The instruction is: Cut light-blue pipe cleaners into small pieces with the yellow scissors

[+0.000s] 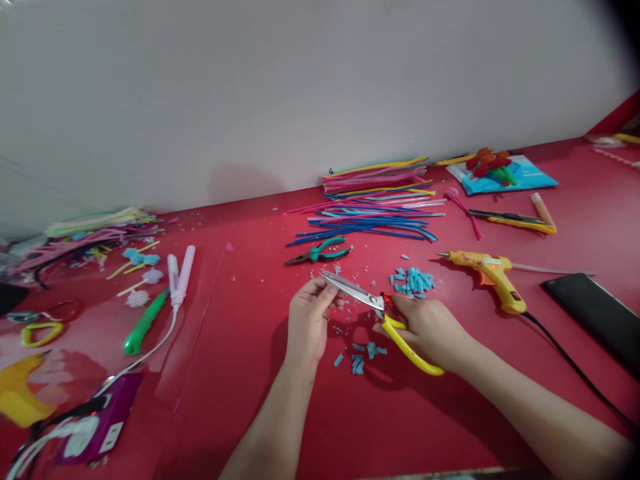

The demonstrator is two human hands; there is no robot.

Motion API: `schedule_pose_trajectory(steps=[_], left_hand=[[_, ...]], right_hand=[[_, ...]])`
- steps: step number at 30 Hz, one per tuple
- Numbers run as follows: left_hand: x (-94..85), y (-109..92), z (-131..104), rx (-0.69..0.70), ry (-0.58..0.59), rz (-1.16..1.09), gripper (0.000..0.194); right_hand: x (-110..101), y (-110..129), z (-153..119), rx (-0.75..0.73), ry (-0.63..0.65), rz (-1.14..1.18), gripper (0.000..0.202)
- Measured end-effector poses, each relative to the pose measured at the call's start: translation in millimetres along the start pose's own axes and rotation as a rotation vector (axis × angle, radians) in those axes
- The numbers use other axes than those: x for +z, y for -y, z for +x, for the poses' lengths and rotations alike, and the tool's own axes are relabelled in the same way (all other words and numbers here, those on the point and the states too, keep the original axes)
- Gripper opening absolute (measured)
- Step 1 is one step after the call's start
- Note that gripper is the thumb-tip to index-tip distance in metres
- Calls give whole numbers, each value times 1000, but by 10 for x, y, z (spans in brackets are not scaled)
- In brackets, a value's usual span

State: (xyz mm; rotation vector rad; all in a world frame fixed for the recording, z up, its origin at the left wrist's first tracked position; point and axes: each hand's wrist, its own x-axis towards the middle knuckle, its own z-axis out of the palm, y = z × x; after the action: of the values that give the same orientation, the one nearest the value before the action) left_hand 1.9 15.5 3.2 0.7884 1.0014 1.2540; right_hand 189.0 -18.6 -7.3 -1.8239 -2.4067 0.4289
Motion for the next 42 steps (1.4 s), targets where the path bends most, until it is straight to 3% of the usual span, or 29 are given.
schedule_pose_trajectory(steps=[12,15,22,27,32,37,42], left_hand=[[-10,-38,10,-36,11,52,12],[19,-20,-14,-114,45,61,14],[145,59,-107,-333,275,103,12],[164,102,-142,-394,390,156,15],[186,109,-157,-416,406,216,17],[210,107,-156,-316,302,288,18],[190,167,-158,-248,315,360,14]], right_hand=[[-8,-46,32,51,-6,117,31],[19,-31,64,78,-35,318,30],[-85,103,110,218,-23,1046,28],[-146,158,89,271,37,1272,22],[-121,150,80,207,58,1280,14],[-118,155,88,201,0,1146,11],[-67,159,96,187,-39,986,13]])
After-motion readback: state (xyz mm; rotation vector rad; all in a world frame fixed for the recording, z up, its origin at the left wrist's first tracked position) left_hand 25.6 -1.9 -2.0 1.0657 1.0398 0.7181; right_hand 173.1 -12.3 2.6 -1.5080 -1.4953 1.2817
